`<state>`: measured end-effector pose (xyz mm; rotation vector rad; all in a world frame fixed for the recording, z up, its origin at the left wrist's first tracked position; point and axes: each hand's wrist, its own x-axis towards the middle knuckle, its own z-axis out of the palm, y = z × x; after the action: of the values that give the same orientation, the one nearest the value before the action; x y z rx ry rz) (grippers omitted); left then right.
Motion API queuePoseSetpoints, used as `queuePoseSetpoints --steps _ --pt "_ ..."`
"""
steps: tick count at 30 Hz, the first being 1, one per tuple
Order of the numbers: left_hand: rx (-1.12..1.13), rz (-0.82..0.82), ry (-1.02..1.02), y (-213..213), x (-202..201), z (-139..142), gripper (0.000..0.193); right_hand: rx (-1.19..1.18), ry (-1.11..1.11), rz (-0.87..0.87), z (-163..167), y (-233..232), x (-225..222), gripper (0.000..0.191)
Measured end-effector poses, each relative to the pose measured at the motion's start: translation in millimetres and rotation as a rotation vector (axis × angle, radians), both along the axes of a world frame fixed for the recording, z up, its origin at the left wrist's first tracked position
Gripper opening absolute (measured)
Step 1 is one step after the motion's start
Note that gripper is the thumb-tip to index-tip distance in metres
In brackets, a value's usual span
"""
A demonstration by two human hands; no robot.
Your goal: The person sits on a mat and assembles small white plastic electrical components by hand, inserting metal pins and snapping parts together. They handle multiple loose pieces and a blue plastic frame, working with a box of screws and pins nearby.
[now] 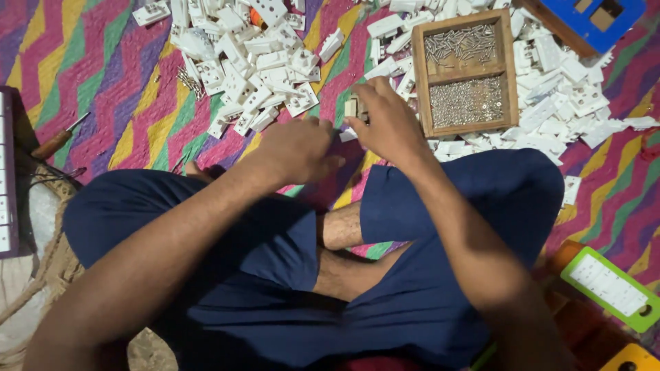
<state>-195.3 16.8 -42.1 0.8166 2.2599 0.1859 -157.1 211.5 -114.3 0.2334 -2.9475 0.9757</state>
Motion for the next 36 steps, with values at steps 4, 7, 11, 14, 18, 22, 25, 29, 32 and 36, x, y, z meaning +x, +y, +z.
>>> queuePoseSetpoints --steps 4,7,11,14,18,22,25,29,32,36 --pt "-0.018 -0.001 -0.017 0.8 1.4 -0.8 0.062 -0.185 -0.117 -0.226 24.1 48.4 -14.4 0.042" --pt "0.033 -0.026 0.013 1.5 4.8 -2.4 0.06 -0.355 0.07 -0.443 48.1 120.8 -26.7 0.039" --pt "0.06 -0.006 0.004 1.5 6.1 -9.2 0.058 -0.026 0.32 -0.291 50.1 200.3 -42.2 0.053" --pt "0.095 -0.007 0.038 -1.7 3.2 -13.9 0.06 -0.093 0.106 -0.34 41.4 223.5 -49.1 0.066" --pt "0.106 0.021 0.06 -5.6 -4.2 -18.2 0.058 -0.05 -0.119 -0.373 34.6 229.0 -68.6 0.063" --pt "0.072 0.019 0.075 -6.9 -11.1 -33.9 0.048 -0.259 -0.343 -0.429 22.2 232.8 -82.4 0.039" --pt "0.006 -0.045 0.165 -10.5 -11.3 -55.9 0.038 -0.338 -0.4 -0.453 20.3 233.7 -80.3 0.027" --pt "0.142 -0.051 0.323 -17.5 -8.3 -80.3 0.047 0.003 -0.169 -0.335 38.1 228.1 -55.6 0.05" --pt "0.105 0.02 0.257 -19.6 -13.3 -81.0 0.03 0.133 0.002 -0.23 73.7 190.9 -21.5 0.069" --pt "0.012 -0.064 0.125 -26.5 -26.4 -61.0 0.029 -0.009 -0.089 0.042 104.1 112.0 9.9 0.089"
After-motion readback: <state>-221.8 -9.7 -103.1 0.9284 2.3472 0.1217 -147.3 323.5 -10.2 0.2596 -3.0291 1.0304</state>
